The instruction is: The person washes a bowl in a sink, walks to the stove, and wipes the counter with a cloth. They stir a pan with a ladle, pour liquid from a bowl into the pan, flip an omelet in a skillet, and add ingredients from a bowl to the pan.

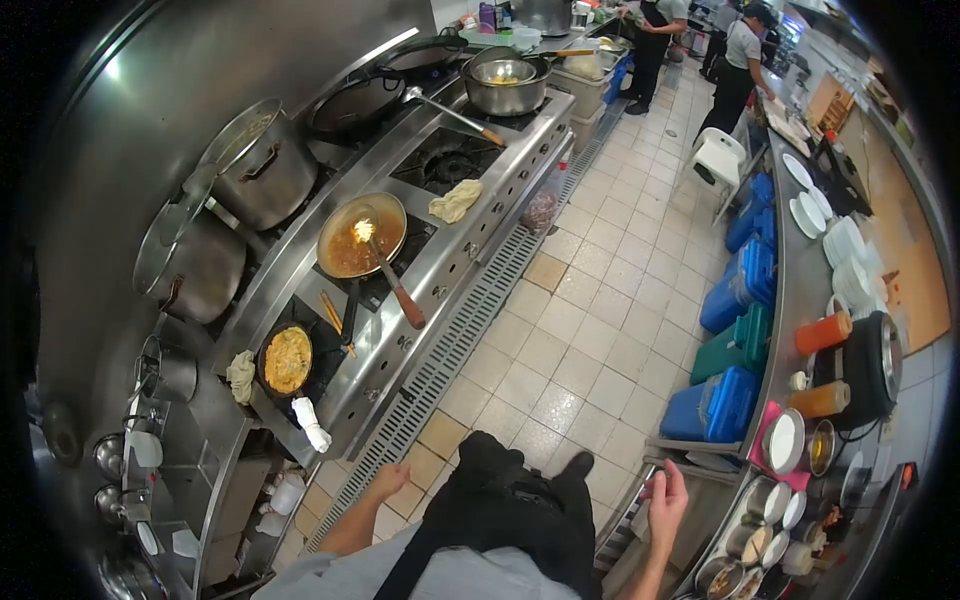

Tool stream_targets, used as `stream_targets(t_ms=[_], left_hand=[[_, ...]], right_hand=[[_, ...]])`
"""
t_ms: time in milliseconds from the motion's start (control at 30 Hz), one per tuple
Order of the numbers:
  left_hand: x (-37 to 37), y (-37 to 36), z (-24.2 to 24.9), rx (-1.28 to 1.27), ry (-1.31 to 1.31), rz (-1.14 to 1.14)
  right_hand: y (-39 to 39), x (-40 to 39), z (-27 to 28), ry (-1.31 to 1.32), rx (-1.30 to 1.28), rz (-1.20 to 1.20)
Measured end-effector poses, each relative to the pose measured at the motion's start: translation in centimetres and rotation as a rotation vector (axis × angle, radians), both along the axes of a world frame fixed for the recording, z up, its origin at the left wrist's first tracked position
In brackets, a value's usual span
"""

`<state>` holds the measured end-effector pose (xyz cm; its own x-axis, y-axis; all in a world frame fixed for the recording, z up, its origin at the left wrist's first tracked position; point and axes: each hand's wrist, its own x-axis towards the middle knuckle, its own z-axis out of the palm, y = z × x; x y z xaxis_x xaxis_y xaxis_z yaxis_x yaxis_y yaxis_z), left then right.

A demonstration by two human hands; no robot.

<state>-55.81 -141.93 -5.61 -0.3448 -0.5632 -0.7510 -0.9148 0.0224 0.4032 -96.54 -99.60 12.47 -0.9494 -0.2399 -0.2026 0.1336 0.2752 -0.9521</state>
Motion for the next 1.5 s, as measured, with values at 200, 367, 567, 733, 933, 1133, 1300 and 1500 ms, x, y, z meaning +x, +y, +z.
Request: stream_targets(t_ms=[200,367,567,733,933,1133,1300,1500], left_hand=[[0.8,-2.9,-3.9,-0.114,0.033,0.187],[-1.3,0.1,-1.2,-0.192,0.069,0.35],[-9.9,12.6,1.4,-0.17,0.162,0.916],[-14.6,16.6,1.5,0.211,-0.042,0.975],[-16.5,11.9,0.3,0.205,0.113,1.294],[-16.0,7.1,-0.1,0.157,0.164,1.395],[-16.9,3.9,2.1,0.077,0.149,1.421],[-23.3,0.9,5.4,0.006,0.115,1.522]], right_hand=[[-4.4,-9.0,-2.7,-0.023,-0.089,-0.079],[-12.1,-21.2,-5.9,0.034,-0.066,0.056],[-31.9,-32.3,-4.2,0.013,-0.031,0.535],[-46.4,-35.3,0.5,0.217,-0.1,0.914],[-54.9,-37.6,0.0,0.431,0.089,0.971],[-64.1,-37.2,2.3,0.727,0.079,0.988],[-71.6,-40.3,1.9,0.808,0.077,0.985],[-82.4,-46.9,-1.2,0.747,0.09,1.001]])
